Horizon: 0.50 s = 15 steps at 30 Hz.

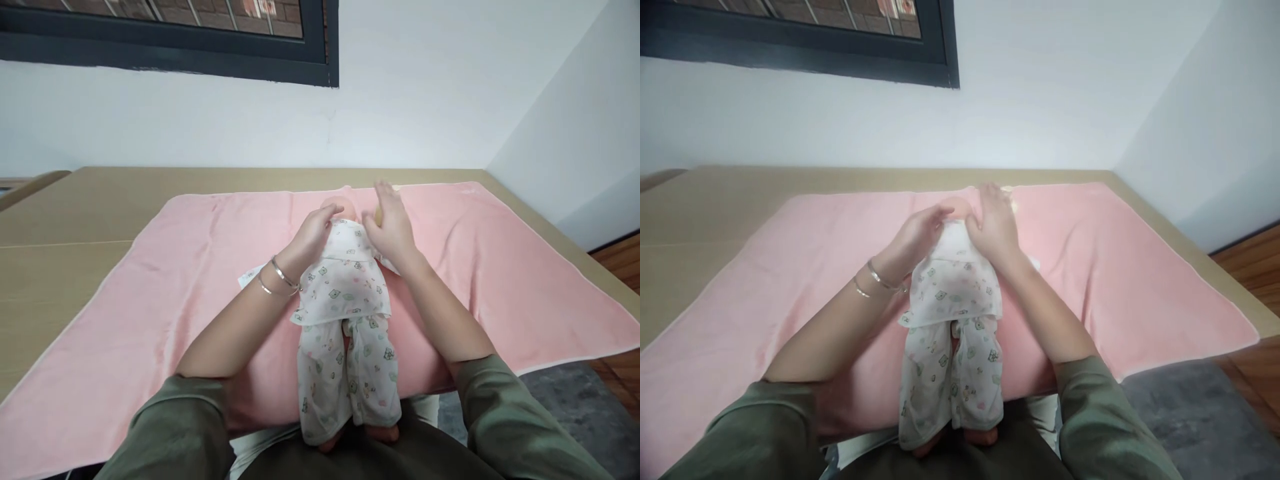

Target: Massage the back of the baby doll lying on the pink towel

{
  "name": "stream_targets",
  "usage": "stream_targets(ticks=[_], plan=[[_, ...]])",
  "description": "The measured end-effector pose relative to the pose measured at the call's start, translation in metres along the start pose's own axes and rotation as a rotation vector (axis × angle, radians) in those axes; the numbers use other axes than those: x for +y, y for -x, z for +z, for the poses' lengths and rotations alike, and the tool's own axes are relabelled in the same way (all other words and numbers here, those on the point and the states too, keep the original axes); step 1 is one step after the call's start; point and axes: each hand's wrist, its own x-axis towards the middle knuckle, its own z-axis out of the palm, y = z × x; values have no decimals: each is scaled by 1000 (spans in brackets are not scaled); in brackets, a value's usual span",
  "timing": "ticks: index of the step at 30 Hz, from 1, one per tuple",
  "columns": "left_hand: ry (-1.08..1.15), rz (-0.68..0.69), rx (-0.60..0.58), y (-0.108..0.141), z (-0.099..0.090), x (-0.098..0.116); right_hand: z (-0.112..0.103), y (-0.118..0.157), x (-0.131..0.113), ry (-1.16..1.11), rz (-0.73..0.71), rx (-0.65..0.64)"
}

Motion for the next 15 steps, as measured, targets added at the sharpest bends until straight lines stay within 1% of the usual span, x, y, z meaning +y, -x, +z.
stream_targets(ticks=[3, 6, 8, 10, 12, 15], plan=[[340, -181, -115, -25, 16, 15, -19, -13, 21, -35, 84, 49], [474, -257, -198, -48, 33, 30, -29, -17, 29, -76, 45, 70], [528, -275, -229, -58, 45, 38, -28, -19, 32, -65, -8, 71], [599, -298, -235, -62, 54, 43, -23, -22, 36, -42, -29, 42], [675, -320, -214, -63, 59, 46, -15, -26, 41, -26, -5, -9], [733, -320, -192, -61, 62, 46, -7, -30, 47, 24, 13, -78]])
